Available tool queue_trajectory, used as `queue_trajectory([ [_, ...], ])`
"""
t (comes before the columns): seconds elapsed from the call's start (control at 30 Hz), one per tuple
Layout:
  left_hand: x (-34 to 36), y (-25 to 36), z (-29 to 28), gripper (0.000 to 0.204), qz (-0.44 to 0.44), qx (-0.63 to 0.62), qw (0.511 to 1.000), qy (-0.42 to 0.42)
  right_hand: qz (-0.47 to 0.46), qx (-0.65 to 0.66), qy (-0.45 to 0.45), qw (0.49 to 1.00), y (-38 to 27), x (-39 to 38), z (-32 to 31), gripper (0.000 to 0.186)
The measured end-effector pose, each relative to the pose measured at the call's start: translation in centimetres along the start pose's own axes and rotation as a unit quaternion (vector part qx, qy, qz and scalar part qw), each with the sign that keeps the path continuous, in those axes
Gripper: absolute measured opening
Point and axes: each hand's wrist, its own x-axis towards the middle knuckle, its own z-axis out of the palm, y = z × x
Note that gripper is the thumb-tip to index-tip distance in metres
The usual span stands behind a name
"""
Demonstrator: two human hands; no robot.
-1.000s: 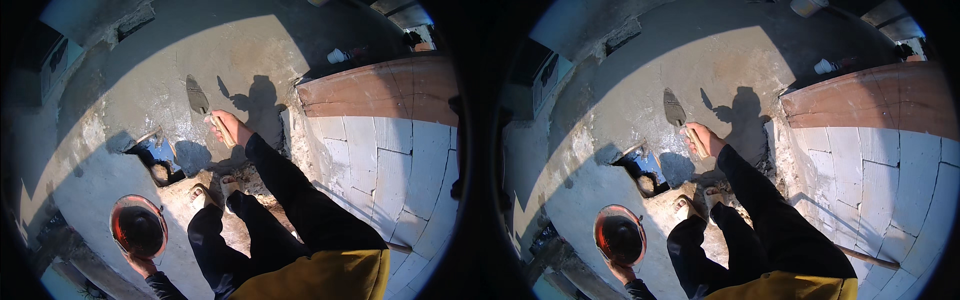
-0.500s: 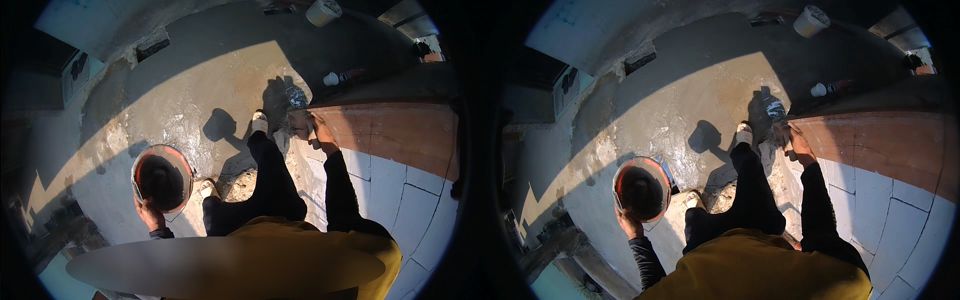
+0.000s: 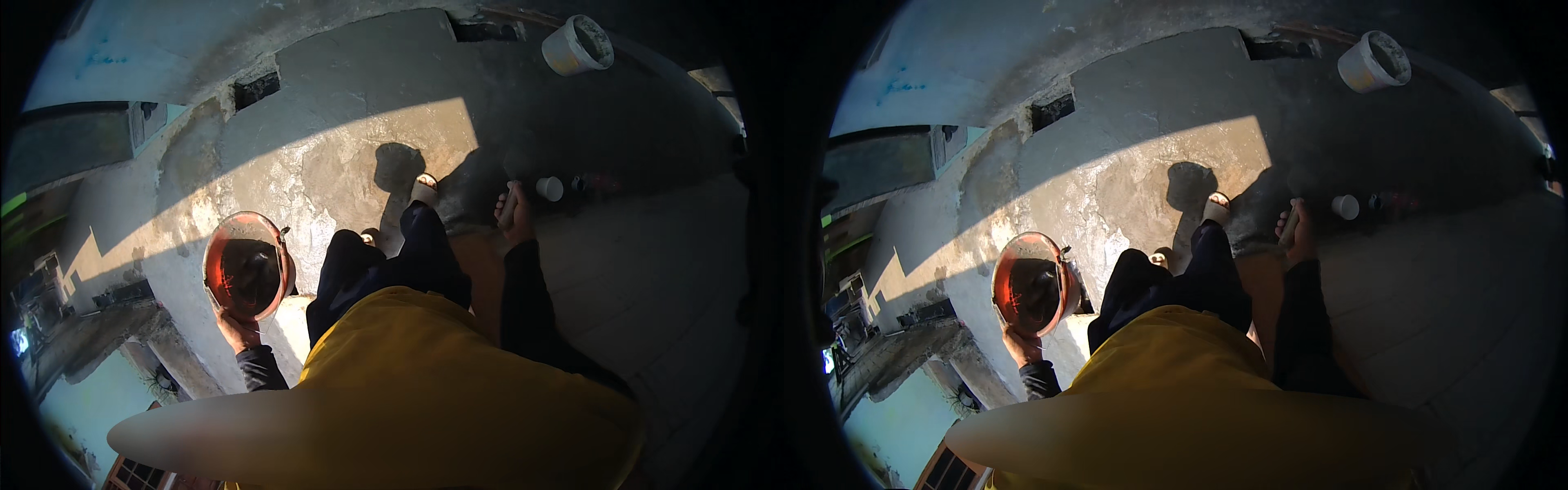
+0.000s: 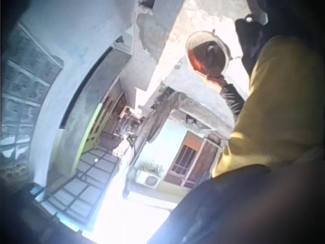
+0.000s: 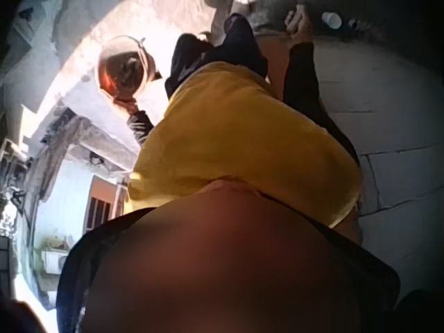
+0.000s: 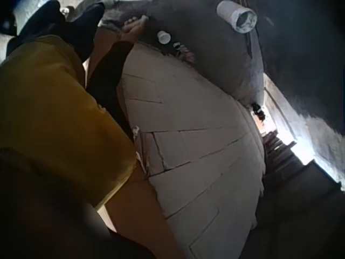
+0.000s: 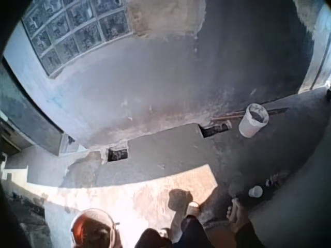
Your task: The person scoops cement from a bucket with a trowel and spreads it onto a concrete floor. They repeatedly smooth the surface, working around a rectangular opening and covering adjacent areas.
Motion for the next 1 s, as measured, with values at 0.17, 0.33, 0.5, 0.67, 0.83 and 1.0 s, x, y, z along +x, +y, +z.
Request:
queue_trajectory([
  [0.17, 1.9, -2.8, 10.3, 0.051, 0.078, -0.030, 0.995, -0.056, -0.011, -0.103, 0.008, 0.995, -11.2, 1.7, -1.6, 0.032],
  [0.33, 4.4, -8.5, 20.1, 0.051, 0.080, -0.069, 0.994, 0.007, -0.070, -0.216, 0.114, 0.967, -20.4, 4.7, -2.4, 0.032],
  [0.5, -0.5, -12.5, 28.0, 0.057, 0.104, -0.117, 0.984, 0.088, -0.178, -0.487, -0.031, 0.855, -33.3, 11.0, 0.2, 0.031],
  [0.67, -8.4, -21.2, 37.4, 0.062, 0.102, -0.190, 0.957, 0.195, -0.047, -0.571, -0.017, 0.819, -40.4, 25.3, 6.9, 0.036],
  [0.83, -13.3, -32.0, 46.4, 0.073, 0.067, -0.189, 0.942, 0.269, 0.035, -0.670, -0.073, 0.738, -37.5, 43.2, 11.5, 0.061],
  [1.0, -11.5, -45.2, 51.4, 0.040, -0.035, -0.197, 0.918, 0.342, -0.043, -0.723, -0.129, 0.677, -25.8, 62.3, 16.0, 0.057],
])
